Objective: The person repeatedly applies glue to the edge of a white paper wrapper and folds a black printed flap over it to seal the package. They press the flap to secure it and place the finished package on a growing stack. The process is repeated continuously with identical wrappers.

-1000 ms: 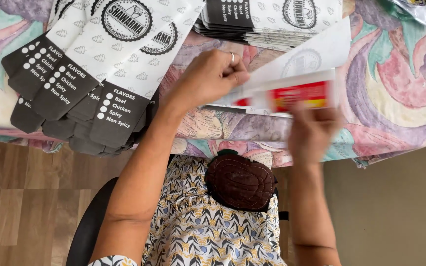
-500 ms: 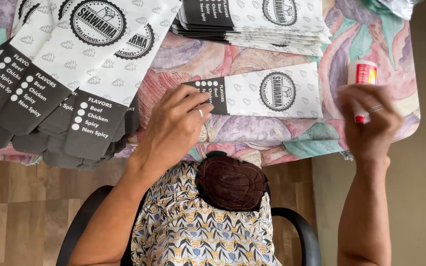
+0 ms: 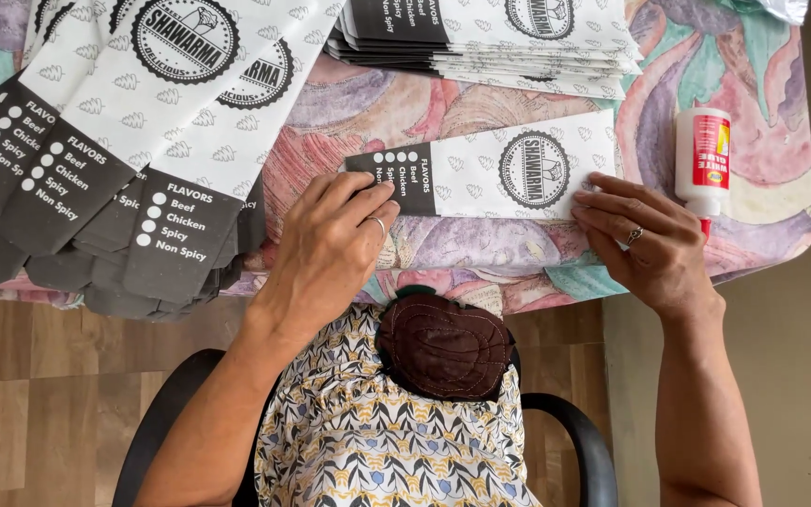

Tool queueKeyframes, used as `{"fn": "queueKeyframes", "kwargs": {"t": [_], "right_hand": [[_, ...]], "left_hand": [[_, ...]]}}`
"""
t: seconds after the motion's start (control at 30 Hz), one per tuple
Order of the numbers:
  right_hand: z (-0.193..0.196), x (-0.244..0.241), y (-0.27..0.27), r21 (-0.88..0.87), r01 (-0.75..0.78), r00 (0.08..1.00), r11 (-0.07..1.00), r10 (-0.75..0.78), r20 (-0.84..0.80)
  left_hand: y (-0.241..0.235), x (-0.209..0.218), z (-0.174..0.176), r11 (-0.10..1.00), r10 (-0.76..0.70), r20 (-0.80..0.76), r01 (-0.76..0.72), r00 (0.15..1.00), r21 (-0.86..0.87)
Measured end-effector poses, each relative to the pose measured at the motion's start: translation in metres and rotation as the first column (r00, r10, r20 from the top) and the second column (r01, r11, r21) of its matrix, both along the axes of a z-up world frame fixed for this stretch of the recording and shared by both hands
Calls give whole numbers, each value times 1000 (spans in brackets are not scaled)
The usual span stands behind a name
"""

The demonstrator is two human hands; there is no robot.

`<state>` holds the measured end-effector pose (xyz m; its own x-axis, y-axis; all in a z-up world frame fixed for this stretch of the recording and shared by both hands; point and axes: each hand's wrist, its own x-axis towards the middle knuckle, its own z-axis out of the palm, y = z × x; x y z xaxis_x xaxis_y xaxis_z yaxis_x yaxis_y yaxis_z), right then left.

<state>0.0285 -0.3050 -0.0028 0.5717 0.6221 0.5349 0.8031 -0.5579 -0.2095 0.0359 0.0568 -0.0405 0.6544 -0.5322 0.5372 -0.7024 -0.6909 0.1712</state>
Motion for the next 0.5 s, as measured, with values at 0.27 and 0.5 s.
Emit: {"fn": "queueKeyframes", "kwargs": {"t": [0.27, 0.5], "right_hand": [[-2, -1, 3, 21, 41, 999, 999, -42, 25], [-6, 0, 4, 20, 45, 998, 999, -46, 53]], "left_hand": [[-2, -1, 3, 997, -26, 58, 30, 998, -68], [-4, -2, 18, 999, -11, 85, 14, 996, -31]]}}
